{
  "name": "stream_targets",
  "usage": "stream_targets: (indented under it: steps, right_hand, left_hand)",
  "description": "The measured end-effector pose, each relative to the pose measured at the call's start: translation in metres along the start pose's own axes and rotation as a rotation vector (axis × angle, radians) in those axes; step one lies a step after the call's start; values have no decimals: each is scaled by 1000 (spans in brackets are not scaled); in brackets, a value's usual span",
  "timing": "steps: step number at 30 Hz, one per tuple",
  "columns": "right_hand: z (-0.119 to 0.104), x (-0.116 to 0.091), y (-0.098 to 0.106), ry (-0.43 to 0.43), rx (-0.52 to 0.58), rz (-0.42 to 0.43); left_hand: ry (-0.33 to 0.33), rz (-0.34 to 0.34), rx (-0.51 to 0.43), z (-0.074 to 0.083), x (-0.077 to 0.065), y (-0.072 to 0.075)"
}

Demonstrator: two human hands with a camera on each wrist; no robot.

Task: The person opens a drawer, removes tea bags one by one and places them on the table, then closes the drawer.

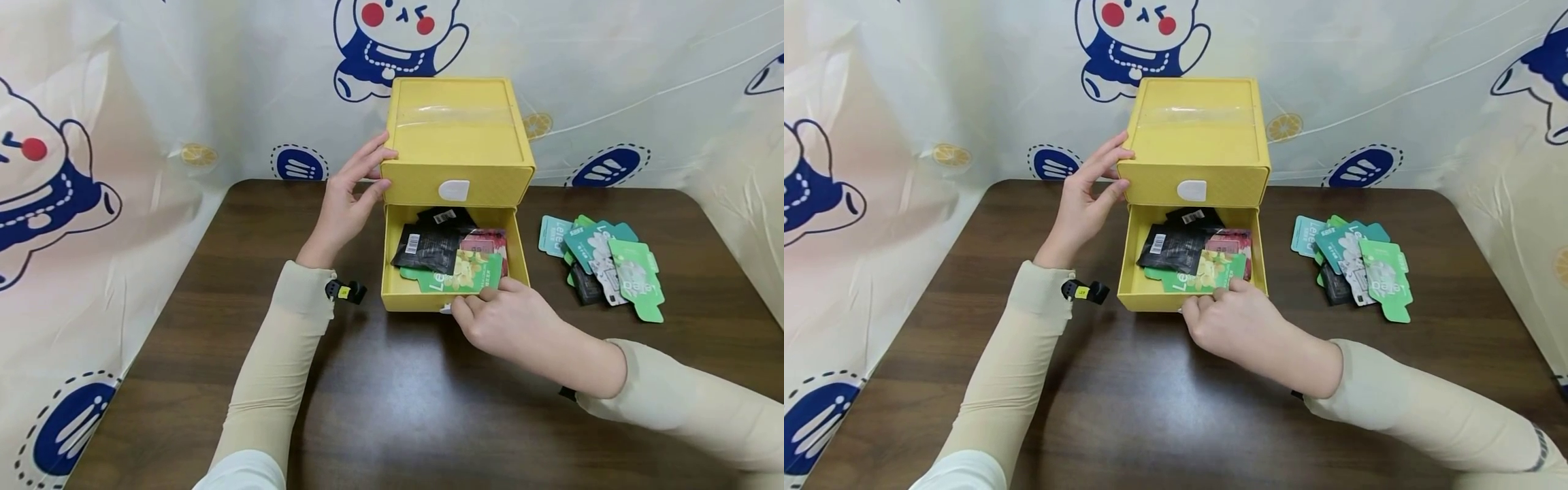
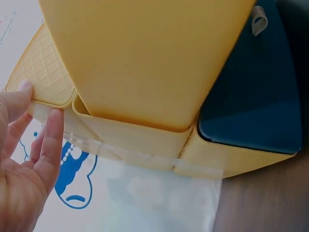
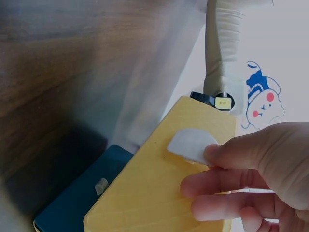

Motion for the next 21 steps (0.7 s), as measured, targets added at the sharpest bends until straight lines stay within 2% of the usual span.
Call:
stream_targets:
  steps: [3, 5, 10, 17, 21]
  right_hand:
    - [-2, -1, -1, 7, 3, 55]
    - [-2, -1, 0, 1, 3, 63]
    - [-1, 0, 5, -44, 47, -23]
    - [25, 13, 30, -174, 303, -37]
    - [51, 29, 43, -266, 443, -101]
  left_hand:
    - [10, -3, -6, 1, 0, 0]
    - [9, -2, -9, 2, 0, 1]
    - [2, -2, -17, 3, 2, 1]
    - [-1, 5, -31, 2, 1, 0]
    - [-2, 9, -31, 0, 0, 0]
Point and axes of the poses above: each hand's wrist, its own x-axis towards the middle knuckle, its own y-axis out of the back of the hand, z = x × y, the point moved 2 cm from there along x, towards the middle knuckle, and after that the axes turned 11 degrees about x, right-handed, at the moved point
